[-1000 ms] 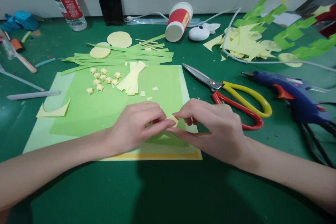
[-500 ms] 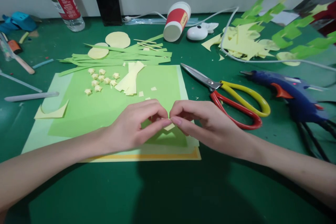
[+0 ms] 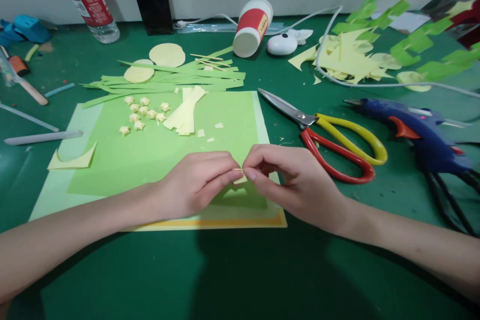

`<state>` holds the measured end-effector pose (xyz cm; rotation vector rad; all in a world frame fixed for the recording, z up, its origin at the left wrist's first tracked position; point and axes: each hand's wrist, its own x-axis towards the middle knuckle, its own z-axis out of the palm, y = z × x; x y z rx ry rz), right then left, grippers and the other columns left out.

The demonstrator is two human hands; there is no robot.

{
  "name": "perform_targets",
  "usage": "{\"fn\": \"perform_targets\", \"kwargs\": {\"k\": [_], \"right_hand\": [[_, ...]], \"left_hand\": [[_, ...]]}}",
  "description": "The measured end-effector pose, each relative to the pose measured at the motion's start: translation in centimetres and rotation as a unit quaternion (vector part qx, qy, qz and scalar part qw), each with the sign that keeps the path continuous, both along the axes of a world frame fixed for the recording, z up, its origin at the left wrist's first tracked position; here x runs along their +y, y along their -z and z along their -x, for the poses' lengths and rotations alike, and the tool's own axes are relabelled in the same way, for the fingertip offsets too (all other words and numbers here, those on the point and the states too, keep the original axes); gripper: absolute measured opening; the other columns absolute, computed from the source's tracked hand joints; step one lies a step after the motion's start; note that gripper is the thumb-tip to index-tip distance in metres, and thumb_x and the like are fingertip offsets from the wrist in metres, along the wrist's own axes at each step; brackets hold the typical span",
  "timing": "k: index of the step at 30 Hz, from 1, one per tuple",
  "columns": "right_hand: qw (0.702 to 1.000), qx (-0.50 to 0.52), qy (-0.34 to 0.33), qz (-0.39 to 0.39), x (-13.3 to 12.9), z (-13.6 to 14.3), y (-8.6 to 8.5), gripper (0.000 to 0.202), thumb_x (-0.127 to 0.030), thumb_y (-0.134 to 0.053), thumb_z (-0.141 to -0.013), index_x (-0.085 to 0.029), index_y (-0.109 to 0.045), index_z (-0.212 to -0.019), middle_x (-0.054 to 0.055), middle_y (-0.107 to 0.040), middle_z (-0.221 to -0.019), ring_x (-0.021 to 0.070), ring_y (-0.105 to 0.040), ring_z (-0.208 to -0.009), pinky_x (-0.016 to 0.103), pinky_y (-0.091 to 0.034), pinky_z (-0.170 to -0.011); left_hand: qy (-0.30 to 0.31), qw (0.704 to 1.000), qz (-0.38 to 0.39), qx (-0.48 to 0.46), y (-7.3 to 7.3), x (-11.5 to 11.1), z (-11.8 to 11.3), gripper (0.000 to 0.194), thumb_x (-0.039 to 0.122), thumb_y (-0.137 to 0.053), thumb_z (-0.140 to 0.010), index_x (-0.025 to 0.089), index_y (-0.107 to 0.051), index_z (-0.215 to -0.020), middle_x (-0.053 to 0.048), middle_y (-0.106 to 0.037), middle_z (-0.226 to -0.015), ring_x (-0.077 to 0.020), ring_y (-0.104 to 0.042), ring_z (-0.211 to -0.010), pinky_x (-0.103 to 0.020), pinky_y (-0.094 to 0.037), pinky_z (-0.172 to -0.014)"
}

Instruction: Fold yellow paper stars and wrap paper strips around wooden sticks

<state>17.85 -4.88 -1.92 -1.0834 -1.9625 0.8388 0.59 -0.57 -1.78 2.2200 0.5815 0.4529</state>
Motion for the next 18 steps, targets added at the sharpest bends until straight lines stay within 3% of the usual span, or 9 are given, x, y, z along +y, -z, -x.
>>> {"fn": "perform_targets", "kwargs": {"k": [9,12,18], "right_hand": [[0.999,0.028,0.006,-0.017,-0.1,-0.1,0.5,0.013,-0.008,-0.046,-0.079,-0.015,-0.050,-0.070,0.000,-0.051,-0.058,0.0063,-0.044,-0.050,0.019,-0.037,-0.043],[0.999,0.048,0.001,-0.020,-0.2,-0.2,0.7,0.003,-0.012,-0.050,-0.080,-0.015,-0.052,-0.080,0.001,-0.054,-0.065,0.0067,-0.048,-0.052,0.019,-0.042,-0.045],[0.997,0.020,-0.001,-0.077,-0.5,-0.7,1.2,0.024,-0.008,-0.058,-0.075,-0.016,-0.053,-0.098,0.003,-0.059,-0.076,0.0066,-0.052,-0.053,0.019,-0.047,-0.048]], "left_hand": [[0.001,0.994,0.113,-0.006,-0.7,0.3,-0.1,0.029,0.020,-0.037,-0.087,0.014,-0.051,-0.062,0.002,-0.050,-0.060,-0.0084,-0.048,-0.057,-0.018,-0.037,-0.056],[-0.020,0.988,0.154,-0.001,-0.9,0.3,0.0,0.030,0.022,-0.038,-0.088,0.014,-0.050,-0.061,0.003,-0.049,-0.059,-0.0082,-0.046,-0.056,-0.018,-0.036,-0.054],[-0.039,0.978,0.205,-0.018,-0.4,-0.2,-0.2,0.028,0.024,-0.036,-0.090,0.016,-0.048,-0.066,0.004,-0.047,-0.063,-0.0074,-0.045,-0.060,-0.018,-0.034,-0.056]]}}
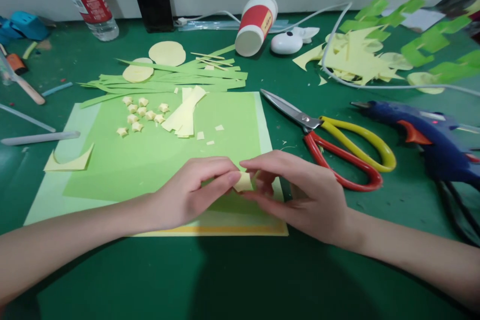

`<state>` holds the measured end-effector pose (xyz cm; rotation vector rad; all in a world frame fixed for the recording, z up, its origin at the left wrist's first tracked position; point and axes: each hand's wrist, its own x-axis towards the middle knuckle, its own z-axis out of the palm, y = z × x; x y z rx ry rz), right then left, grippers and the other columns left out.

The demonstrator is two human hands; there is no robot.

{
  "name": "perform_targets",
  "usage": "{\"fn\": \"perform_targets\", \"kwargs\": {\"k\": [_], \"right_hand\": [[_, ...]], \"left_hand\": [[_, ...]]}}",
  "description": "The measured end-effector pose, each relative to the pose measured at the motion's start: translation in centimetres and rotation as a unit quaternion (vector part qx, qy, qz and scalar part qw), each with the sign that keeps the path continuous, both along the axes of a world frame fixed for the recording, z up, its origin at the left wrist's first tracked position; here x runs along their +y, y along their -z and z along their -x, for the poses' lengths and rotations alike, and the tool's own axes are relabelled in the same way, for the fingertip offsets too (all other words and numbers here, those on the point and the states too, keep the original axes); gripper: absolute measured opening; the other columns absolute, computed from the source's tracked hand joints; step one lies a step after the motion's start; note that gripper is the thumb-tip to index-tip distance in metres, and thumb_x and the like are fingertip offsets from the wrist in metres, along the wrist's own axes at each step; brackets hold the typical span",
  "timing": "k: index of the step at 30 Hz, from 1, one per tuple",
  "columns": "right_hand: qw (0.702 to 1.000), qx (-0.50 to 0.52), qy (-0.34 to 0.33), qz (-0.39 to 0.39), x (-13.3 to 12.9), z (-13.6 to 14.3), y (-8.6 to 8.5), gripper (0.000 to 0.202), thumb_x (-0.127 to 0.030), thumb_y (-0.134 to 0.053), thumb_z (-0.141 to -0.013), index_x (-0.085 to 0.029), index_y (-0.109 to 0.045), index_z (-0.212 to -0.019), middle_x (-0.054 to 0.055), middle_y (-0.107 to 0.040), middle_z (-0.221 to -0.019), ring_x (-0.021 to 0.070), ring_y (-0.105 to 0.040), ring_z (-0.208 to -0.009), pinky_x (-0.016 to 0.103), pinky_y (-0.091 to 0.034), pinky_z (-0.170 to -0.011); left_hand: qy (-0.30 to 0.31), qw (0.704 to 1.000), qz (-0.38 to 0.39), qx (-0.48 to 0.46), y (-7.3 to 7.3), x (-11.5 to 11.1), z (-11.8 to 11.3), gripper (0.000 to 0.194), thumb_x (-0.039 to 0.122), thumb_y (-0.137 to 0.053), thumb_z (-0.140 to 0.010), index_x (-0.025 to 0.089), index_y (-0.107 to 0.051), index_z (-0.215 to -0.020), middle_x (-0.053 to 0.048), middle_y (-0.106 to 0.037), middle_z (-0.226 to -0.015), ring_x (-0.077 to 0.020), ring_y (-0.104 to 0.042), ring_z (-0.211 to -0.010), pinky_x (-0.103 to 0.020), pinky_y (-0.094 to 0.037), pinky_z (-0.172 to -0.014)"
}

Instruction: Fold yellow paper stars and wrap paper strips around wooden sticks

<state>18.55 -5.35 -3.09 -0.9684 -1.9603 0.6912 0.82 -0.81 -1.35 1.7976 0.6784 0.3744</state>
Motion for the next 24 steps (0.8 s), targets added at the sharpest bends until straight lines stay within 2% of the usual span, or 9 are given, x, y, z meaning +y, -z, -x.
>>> {"fn": "perform_targets", "kwargs": {"k": [5,12,20,24], "right_hand": [[1.000,-0.002,0.001,-0.016,0.1,-0.4,-0.1,0.020,-0.009,-0.058,-0.077,-0.014,-0.054,-0.096,0.003,-0.061,-0.073,0.0074,-0.054,-0.053,0.020,-0.047,-0.048],[0.998,-0.021,0.021,-0.059,0.3,-0.4,-0.1,0.017,-0.008,-0.058,-0.076,-0.012,-0.054,-0.093,0.004,-0.060,-0.072,0.0062,-0.052,-0.051,0.019,-0.046,-0.047],[0.994,-0.079,0.017,-0.077,0.4,-0.9,-0.4,0.013,-0.018,-0.051,-0.084,-0.011,-0.054,-0.095,0.005,-0.064,-0.078,0.0043,-0.056,-0.054,0.014,-0.048,-0.052],[0.993,-0.083,0.005,-0.087,0.4,-1.1,-0.6,0.014,-0.018,-0.051,-0.084,-0.008,-0.055,-0.094,0.007,-0.064,-0.077,0.0044,-0.058,-0.060,0.013,-0.048,-0.055]], "left_hand": [[0.000,1.000,0.014,-0.001,0.2,-0.1,0.3,0.032,0.027,-0.029,-0.092,0.017,-0.044,-0.066,0.003,-0.044,-0.065,-0.0081,-0.043,-0.061,-0.020,-0.034,-0.058],[0.024,0.999,0.023,-0.009,0.3,0.0,0.5,0.020,0.023,-0.036,-0.090,0.015,-0.051,-0.079,0.000,-0.049,-0.074,-0.0093,-0.047,-0.068,-0.021,-0.038,-0.060],[0.071,0.992,0.105,-0.013,-0.2,0.8,0.3,0.022,0.025,-0.036,-0.090,0.014,-0.049,-0.077,-0.001,-0.048,-0.075,-0.0104,-0.049,-0.070,-0.021,-0.041,-0.062],[0.084,0.991,0.099,-0.021,-0.1,0.9,0.3,0.024,0.025,-0.036,-0.090,0.014,-0.047,-0.071,0.000,-0.045,-0.071,-0.0094,-0.047,-0.066,-0.020,-0.039,-0.058]]}}
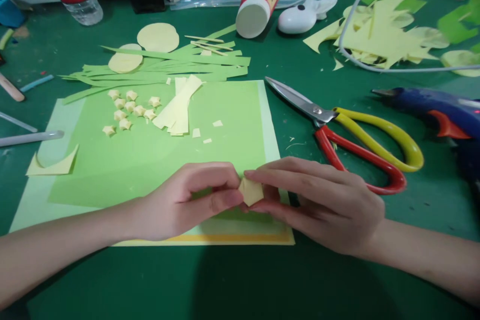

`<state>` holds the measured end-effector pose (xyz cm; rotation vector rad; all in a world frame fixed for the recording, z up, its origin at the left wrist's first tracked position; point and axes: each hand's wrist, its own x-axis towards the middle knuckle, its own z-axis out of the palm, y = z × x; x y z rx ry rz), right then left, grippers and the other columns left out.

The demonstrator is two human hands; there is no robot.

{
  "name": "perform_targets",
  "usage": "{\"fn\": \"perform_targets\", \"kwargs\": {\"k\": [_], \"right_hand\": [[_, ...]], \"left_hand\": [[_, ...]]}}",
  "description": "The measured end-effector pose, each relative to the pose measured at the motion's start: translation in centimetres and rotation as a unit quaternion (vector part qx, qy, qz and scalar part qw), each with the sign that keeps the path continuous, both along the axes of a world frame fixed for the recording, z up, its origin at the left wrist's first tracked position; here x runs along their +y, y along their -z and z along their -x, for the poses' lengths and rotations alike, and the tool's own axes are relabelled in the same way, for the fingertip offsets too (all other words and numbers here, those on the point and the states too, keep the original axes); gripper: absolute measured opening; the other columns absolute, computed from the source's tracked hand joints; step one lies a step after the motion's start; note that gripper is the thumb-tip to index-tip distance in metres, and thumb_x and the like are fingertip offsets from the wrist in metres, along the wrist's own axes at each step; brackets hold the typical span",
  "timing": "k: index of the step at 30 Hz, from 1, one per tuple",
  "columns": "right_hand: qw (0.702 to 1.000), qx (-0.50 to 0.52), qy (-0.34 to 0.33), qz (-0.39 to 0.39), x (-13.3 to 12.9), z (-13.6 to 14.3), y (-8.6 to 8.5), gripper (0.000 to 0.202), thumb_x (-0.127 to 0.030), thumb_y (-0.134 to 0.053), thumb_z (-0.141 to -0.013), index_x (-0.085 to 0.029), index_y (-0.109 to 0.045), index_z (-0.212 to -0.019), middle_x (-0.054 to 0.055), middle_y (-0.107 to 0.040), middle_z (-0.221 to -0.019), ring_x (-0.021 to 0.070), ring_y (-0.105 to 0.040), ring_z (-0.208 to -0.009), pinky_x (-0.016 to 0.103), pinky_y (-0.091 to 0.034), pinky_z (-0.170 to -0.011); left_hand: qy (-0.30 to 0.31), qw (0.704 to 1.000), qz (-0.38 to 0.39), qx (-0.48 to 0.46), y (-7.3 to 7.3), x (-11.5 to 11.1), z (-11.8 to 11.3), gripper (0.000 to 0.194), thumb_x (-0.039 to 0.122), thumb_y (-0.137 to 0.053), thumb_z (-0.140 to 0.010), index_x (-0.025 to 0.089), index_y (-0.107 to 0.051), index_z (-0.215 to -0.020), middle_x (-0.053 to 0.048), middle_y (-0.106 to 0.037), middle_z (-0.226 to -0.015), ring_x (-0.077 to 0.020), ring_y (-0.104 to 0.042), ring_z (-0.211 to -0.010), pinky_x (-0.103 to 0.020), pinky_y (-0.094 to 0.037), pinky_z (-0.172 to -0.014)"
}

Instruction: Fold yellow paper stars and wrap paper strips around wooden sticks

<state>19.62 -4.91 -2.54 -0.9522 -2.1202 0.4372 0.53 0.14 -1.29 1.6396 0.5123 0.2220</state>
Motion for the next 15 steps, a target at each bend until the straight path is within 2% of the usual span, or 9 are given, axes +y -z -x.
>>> {"fn": "perform_targets", "kwargs": {"k": [3,6,11,13,15], "right_hand": [[1.000,0.014,-0.004,0.025,-0.05,-0.03,0.00,0.014,-0.017,-0.051,-0.084,-0.008,-0.055,-0.093,0.006,-0.063,-0.076,0.0028,-0.056,-0.054,0.012,-0.047,-0.051],[0.999,0.019,0.005,0.040,-0.13,0.00,0.08,0.012,-0.017,-0.053,-0.083,-0.009,-0.055,-0.092,0.005,-0.063,-0.074,0.0025,-0.054,-0.051,0.013,-0.046,-0.049],[1.000,0.000,0.026,0.011,-0.09,0.09,0.11,0.011,-0.016,-0.055,-0.081,-0.011,-0.056,-0.091,0.004,-0.064,-0.071,0.0036,-0.057,-0.056,0.012,-0.045,-0.049],[1.000,0.002,0.026,0.008,-0.09,0.12,0.09,0.011,-0.016,-0.056,-0.081,-0.011,-0.056,-0.091,0.004,-0.063,-0.071,0.0042,-0.058,-0.058,0.012,-0.046,-0.050],[0.999,0.013,0.034,0.011,-0.15,0.12,0.12,0.011,-0.015,-0.056,-0.080,-0.011,-0.056,-0.090,0.004,-0.063,-0.071,0.0044,-0.057,-0.057,0.013,-0.046,-0.049]], "left_hand": [[-0.018,1.000,-0.007,-0.011,0.24,-0.13,-0.03,0.022,0.025,-0.039,-0.089,0.014,-0.048,-0.072,0.001,-0.044,-0.070,-0.0086,-0.045,-0.063,-0.019,-0.038,-0.055],[-0.065,0.997,0.008,-0.036,0.55,-0.33,-0.02,0.011,0.023,-0.045,-0.087,0.015,-0.051,-0.083,0.000,-0.049,-0.076,-0.0086,-0.047,-0.068,-0.019,-0.042,-0.060],[-0.094,0.994,0.032,-0.041,0.83,-0.50,-0.01,0.006,0.020,-0.050,-0.084,0.016,-0.054,-0.083,0.001,-0.053,-0.075,-0.0073,-0.049,-0.067,-0.017,-0.044,-0.059],[-0.096,0.994,0.018,-0.037,0.82,-0.52,-0.03,0.008,0.021,-0.050,-0.084,0.016,-0.055,-0.084,0.000,-0.055,-0.075,-0.0078,-0.051,-0.066,-0.017,-0.046,-0.058],[-0.100,0.993,-0.040,-0.040,0.81,-0.48,-0.04,0.008,0.020,-0.049,-0.084,0.014,-0.055,-0.085,-0.001,-0.057,-0.076,-0.0080,-0.053,-0.065,-0.017,-0.047,-0.057]]}}
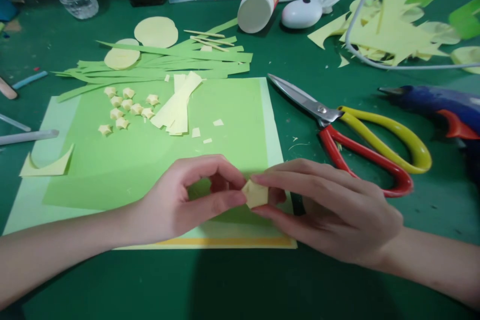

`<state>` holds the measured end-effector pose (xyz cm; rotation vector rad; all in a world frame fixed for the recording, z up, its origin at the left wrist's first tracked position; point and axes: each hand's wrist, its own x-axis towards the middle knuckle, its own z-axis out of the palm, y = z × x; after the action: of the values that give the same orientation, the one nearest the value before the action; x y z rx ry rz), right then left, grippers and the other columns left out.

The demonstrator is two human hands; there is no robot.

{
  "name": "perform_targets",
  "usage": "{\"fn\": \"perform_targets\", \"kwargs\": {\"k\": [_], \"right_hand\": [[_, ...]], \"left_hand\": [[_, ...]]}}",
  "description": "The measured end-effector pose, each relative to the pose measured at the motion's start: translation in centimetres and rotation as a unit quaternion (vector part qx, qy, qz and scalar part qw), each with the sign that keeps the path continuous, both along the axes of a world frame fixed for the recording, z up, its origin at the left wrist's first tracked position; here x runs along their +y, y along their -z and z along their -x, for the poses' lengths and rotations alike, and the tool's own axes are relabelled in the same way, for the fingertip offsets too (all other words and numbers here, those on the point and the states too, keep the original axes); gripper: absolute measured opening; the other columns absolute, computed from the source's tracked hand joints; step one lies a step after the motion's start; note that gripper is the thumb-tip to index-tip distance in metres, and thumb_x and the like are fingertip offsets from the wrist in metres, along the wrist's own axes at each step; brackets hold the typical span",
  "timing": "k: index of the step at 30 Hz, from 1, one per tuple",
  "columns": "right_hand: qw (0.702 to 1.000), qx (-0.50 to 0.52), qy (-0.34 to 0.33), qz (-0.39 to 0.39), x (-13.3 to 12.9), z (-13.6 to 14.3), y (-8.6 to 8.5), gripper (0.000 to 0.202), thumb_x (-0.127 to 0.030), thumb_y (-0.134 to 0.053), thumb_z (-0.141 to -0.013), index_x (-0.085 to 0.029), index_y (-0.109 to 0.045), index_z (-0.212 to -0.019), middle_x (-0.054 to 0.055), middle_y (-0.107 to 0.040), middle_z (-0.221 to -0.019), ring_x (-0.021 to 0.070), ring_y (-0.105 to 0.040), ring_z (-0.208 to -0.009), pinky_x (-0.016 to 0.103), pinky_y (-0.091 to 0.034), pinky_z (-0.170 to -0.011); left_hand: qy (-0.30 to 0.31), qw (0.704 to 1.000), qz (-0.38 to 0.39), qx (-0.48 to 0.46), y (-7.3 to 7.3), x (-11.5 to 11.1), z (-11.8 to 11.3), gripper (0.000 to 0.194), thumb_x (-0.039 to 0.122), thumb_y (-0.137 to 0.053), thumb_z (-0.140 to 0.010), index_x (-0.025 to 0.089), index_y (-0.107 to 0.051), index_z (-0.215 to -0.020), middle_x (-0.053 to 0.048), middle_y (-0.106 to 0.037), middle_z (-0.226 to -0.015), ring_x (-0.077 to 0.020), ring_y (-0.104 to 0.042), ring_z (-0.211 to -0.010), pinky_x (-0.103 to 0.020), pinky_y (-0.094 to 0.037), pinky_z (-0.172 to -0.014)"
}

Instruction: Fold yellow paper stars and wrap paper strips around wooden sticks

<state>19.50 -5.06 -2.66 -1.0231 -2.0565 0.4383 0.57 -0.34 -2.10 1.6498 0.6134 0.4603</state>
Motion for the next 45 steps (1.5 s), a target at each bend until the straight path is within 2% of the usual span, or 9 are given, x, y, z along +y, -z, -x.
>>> {"fn": "perform_targets", "kwargs": {"k": [3,6,9,12,19,21,27,38,45], "right_hand": [[1.000,0.011,0.013,0.008,-0.2,0.0,0.2,0.012,-0.014,-0.056,-0.079,-0.013,-0.055,-0.091,0.004,-0.063,-0.074,0.0045,-0.055,-0.052,0.015,-0.044,-0.044],[1.000,0.006,0.017,0.006,-0.3,0.0,0.3,0.012,-0.014,-0.056,-0.078,-0.013,-0.056,-0.091,0.005,-0.063,-0.074,0.0059,-0.057,-0.055,0.016,-0.045,-0.045],[0.999,-0.029,0.012,-0.016,-0.3,0.0,0.5,0.012,-0.015,-0.055,-0.079,-0.012,-0.056,-0.090,0.005,-0.065,-0.075,0.0067,-0.059,-0.060,0.016,-0.048,-0.048],[0.997,-0.063,0.018,-0.040,-0.3,0.0,0.6,0.010,-0.018,-0.054,-0.081,-0.013,-0.056,-0.090,0.005,-0.066,-0.076,0.0070,-0.061,-0.062,0.017,-0.048,-0.050],[0.996,-0.079,0.025,-0.042,-0.3,-0.1,0.4,0.011,-0.022,-0.054,-0.083,-0.013,-0.055,-0.090,0.004,-0.066,-0.075,0.0064,-0.060,-0.061,0.017,-0.048,-0.050],[0.996,-0.080,0.023,-0.040,-0.2,-0.1,0.3,0.011,-0.022,-0.054,-0.082,-0.013,-0.055,-0.088,0.004,-0.066,-0.074,0.0063,-0.060,-0.060,0.017,-0.047,-0.049],[0.999,-0.023,0.034,-0.028,-0.1,-0.1,0.4,0.011,-0.020,-0.058,-0.079,-0.013,-0.053,-0.087,0.003,-0.062,-0.072,0.0059,-0.058,-0.060,0.015,-0.047,-0.048],[0.998,-0.050,-0.026,-0.043,0.3,0.0,0.3,0.016,-0.017,-0.054,-0.081,-0.011,-0.053,-0.096,0.007,-0.065,-0.080,0.0082,-0.060,-0.066,0.017,-0.049,-0.051],[0.996,-0.074,0.010,-0.054,0.1,-0.1,0.3,0.010,-0.015,-0.055,-0.081,-0.013,-0.057,-0.090,0.004,-0.066,-0.076,0.0070,-0.061,-0.062,0.015,-0.051,-0.053]], "left_hand": [[-0.005,0.979,-0.203,0.009,0.1,0.3,0.1,0.006,0.015,-0.053,-0.082,0.012,-0.057,-0.084,-0.003,-0.061,-0.075,-0.0083,-0.055,-0.061,-0.017,-0.046,-0.054],[-0.007,0.909,-0.416,0.025,0.3,0.6,0.2,0.008,0.020,-0.057,-0.080,0.012,-0.058,-0.081,-0.006,-0.065,-0.074,-0.0116,-0.057,-0.062,-0.022,-0.047,-0.056],[-0.003,0.859,-0.508,0.058,0.4,0.7,0.2,0.013,0.025,-0.056,-0.081,0.013,-0.059,-0.077,-0.004,-0.067,-0.068,-0.0129,-0.058,-0.057,-0.024,-0.044,-0.052],[-0.005,0.845,-0.529,0.071,0.4,0.7,0.1,0.011,0.023,-0.056,-0.081,0.014,-0.058,-0.074,-0.002,-0.067,-0.064,-0.0123,-0.058,-0.055,-0.023,-0.044,-0.051],[-0.001,0.843,-0.534,0.068,0.4,0.7,0.1,0.012,0.026,-0.055,-0.082,0.015,-0.058,-0.077,-0.002,-0.067,-0.067,-0.0127,-0.059,-0.056,-0.023,-0.044,-0.051],[0.008,0.869,-0.492,0.055,0.4,0.7,0.2,0.010,0.023,-0.054,-0.082,0.015,-0.058,-0.078,-0.003,-0.067,-0.070,-0.0120,-0.059,-0.059,-0.022,-0.046,-0.054],[0.030,0.977,-0.203,0.049,-0.1,0.1,-0.3,0.008,0.017,-0.053,-0.082,0.010,-0.057,-0.082,-0.002,-0.060,-0.072,-0.0072,-0.053,-0.059,-0.015,-0.044,-0.051],[0.023,0.994,-0.103,0.040,0.1,-0.2,-0.1,0.014,0.008,-0.041,-0.080,0.014,-0.047,-0.068,0.003,-0.044,-0.061,-0.0055,-0.040,-0.050,-0.017,-0.034,-0.042],[0.008,0.994,-0.105,0.021,0.2,-0.2,-0.1,0.011,0.013,-0.043,-0.084,0.013,-0.053,-0.079,-0.001,-0.055,-0.070,-0.0089,-0.051,-0.063,-0.019,-0.042,-0.051]]}}
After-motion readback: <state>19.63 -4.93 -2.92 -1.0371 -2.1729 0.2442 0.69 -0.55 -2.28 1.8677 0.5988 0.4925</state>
